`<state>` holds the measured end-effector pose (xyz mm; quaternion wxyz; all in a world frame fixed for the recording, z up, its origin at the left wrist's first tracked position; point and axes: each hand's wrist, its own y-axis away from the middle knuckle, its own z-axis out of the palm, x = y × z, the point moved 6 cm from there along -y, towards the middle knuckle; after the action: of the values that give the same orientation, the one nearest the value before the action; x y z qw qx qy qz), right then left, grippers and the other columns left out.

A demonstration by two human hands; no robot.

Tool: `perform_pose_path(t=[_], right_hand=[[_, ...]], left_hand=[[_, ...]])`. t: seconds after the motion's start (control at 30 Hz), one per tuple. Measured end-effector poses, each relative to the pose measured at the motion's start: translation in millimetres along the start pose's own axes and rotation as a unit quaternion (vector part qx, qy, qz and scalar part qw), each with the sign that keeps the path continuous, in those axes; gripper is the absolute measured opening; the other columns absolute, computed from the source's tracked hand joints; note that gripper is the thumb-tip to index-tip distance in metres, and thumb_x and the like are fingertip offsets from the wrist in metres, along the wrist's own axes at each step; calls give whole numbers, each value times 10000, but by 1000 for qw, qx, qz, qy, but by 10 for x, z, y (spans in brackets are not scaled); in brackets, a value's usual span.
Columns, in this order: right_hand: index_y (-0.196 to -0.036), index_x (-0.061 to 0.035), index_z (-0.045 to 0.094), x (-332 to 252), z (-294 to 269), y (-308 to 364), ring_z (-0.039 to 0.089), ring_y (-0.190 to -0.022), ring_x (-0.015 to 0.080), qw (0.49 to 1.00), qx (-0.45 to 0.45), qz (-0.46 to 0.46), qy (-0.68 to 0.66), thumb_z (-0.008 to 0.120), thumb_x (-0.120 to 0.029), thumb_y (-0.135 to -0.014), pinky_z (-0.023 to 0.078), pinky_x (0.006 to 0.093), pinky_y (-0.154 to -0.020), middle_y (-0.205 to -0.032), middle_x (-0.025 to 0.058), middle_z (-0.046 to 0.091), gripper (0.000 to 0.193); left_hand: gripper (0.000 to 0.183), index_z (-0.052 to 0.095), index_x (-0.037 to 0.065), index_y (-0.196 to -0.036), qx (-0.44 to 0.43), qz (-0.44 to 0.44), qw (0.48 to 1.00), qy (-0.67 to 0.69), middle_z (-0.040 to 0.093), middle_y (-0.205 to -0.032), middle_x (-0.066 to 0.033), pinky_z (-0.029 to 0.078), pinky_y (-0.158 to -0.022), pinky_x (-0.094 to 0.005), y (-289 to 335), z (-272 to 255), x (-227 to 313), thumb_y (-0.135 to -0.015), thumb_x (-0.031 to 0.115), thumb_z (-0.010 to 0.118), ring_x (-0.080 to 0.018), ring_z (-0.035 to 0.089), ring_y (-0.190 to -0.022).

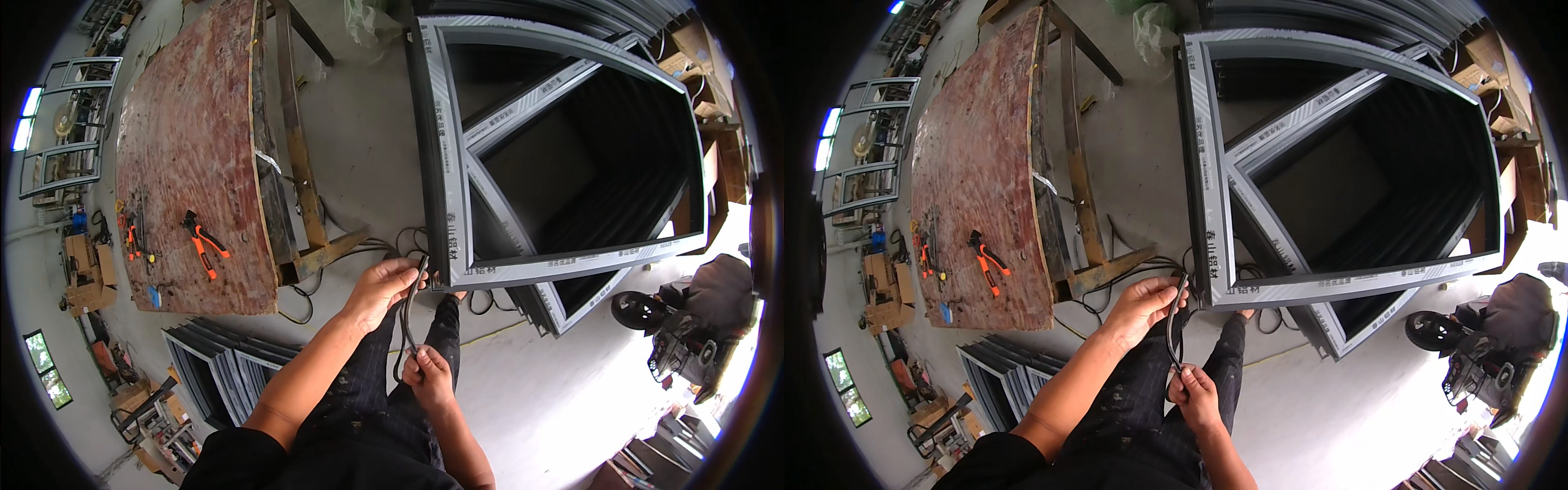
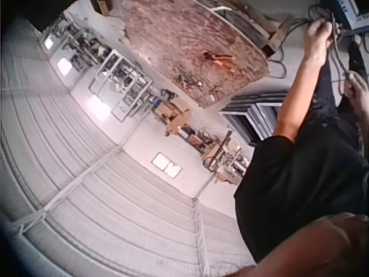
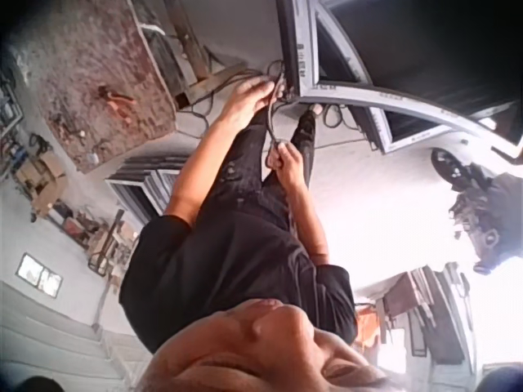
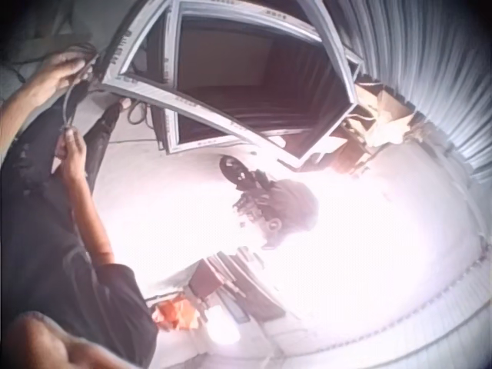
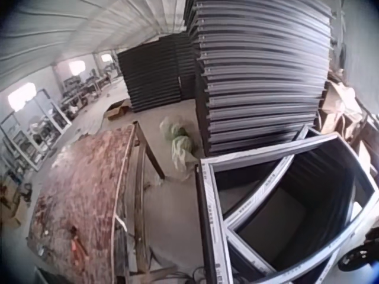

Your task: The person threads a black rubber gasket seal into the track of an aluminum window frame by hand and using a pair of pliers to seat and trim the material.

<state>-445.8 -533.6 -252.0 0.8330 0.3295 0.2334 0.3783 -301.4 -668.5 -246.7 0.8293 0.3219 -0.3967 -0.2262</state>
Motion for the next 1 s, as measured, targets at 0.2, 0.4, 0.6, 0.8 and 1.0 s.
perform_pose_path(t=[0.2,0.4,0.6,0.8,1.0], right_hand=[[-1024,-6,541,109,-61,-137,345,-557,90,996,-38,61,-61,473,-218,-1000,296,234,-529,-680,-8,409,224],[-1078,-23,508,14,-132,-208,351,-537,98,999,43,-27,7,473,-251,-1003,298,248,-511,-649,5,411,243],[-1034,-40,484,-166,-255,-211,342,-495,97,964,113,-172,169,513,-220,-990,281,244,-464,-609,18,429,187],[-998,-21,508,-167,-288,-235,368,-512,100,970,119,-144,155,508,-226,-992,304,246,-485,-608,22,446,206],[-993,-10,518,-184,-252,-248,395,-528,110,971,111,-131,166,508,-227,-992,322,251,-504,-612,27,458,217]], left_hand=[[182,614,36,-1054,22,29,998,-60,650,-978,-28,490,-764,-238,-161,-63,-58,-887,87,662,-112,607,-862],[180,562,49,-913,107,76,979,-156,587,-835,11,432,-646,-230,-457,-196,-167,-828,50,720,-74,524,-727],[157,572,17,-850,177,166,919,-310,619,-740,-26,462,-633,-256,-639,-145,-149,-818,49,722,-100,575,-677],[180,549,13,-792,207,221,865,-400,624,-693,-73,464,-588,-284,-640,-25,-111,-810,56,723,-126,592,-635],[186,544,15,-804,191,195,905,-327,614,-688,-70,459,-580,-291,-664,-106,-135,-813,76,719,-132,584,-625]])
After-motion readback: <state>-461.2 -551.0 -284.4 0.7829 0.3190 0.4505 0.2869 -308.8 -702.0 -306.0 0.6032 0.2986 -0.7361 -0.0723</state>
